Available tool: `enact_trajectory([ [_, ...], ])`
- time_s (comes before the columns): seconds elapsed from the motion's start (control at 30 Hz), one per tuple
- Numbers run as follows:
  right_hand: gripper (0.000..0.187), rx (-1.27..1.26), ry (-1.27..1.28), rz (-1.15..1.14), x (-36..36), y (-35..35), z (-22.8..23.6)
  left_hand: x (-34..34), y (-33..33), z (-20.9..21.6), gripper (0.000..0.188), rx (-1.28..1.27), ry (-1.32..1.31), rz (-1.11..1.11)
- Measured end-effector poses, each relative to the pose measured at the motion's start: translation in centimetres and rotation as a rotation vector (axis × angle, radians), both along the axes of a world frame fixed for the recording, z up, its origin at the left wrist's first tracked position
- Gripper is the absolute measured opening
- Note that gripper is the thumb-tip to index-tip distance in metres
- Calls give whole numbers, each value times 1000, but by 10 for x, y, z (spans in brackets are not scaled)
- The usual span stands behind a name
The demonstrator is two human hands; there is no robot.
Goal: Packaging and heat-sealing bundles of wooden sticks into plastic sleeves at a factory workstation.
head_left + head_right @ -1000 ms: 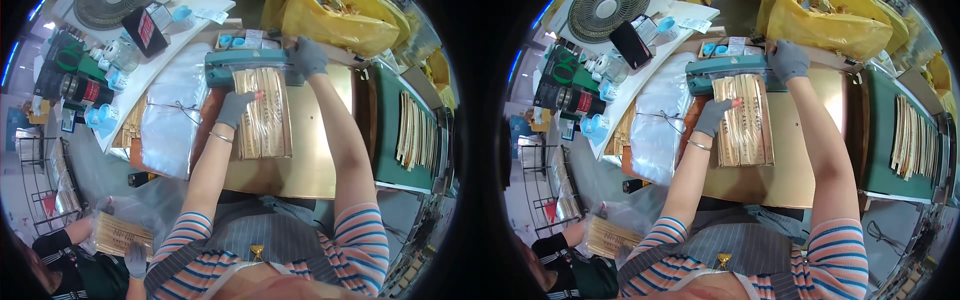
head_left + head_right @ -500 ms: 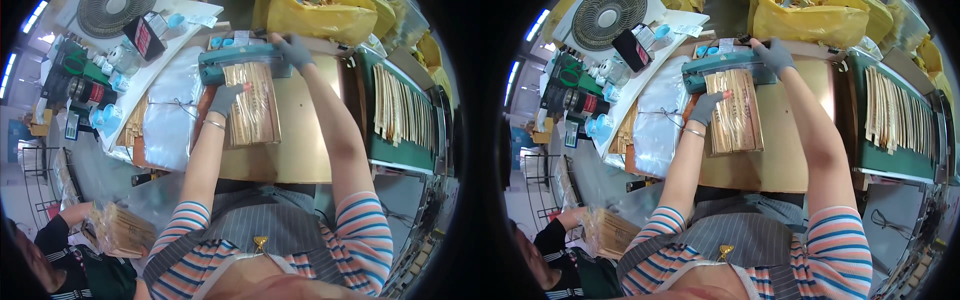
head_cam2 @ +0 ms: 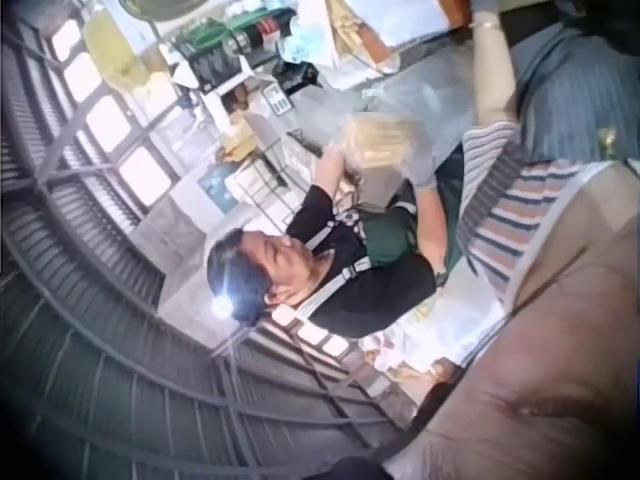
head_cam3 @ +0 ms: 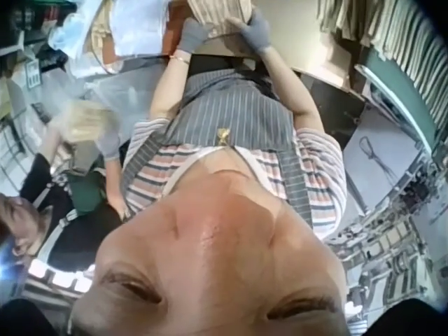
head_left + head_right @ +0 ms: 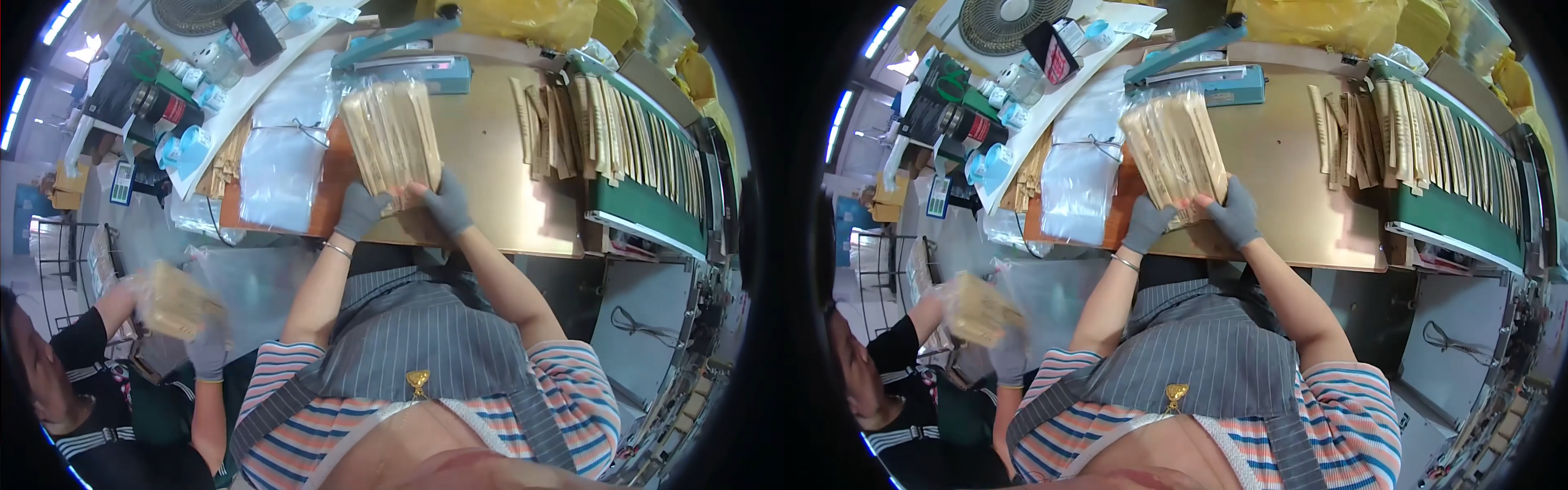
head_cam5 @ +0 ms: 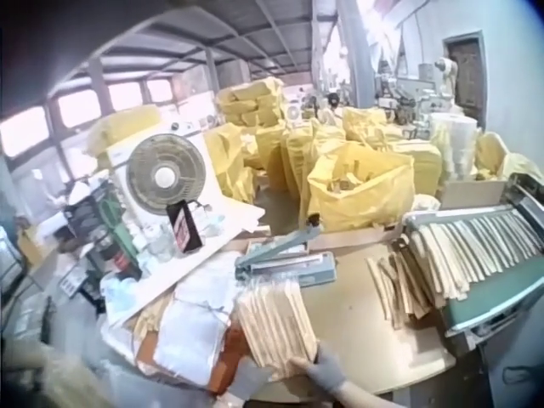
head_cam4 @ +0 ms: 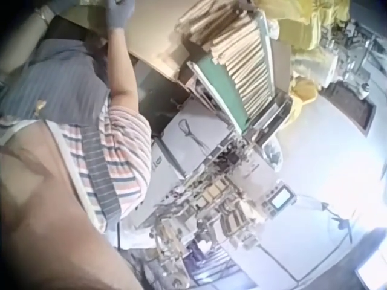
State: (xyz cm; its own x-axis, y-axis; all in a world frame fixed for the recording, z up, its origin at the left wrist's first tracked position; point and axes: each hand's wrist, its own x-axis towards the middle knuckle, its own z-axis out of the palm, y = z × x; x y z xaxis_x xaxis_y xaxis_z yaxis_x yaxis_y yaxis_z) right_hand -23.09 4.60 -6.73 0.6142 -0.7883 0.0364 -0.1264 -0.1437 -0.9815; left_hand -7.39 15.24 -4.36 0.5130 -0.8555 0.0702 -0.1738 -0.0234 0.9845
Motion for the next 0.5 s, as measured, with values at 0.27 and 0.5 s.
enact_trajectory([
  [0.27,42,-545,157,6,-74,12,9,142,101,4,17,241,-813,333],
  [0.5,36,-431,161,-32,-83,19,17,202,150,-9,22,337,-669,161],
])
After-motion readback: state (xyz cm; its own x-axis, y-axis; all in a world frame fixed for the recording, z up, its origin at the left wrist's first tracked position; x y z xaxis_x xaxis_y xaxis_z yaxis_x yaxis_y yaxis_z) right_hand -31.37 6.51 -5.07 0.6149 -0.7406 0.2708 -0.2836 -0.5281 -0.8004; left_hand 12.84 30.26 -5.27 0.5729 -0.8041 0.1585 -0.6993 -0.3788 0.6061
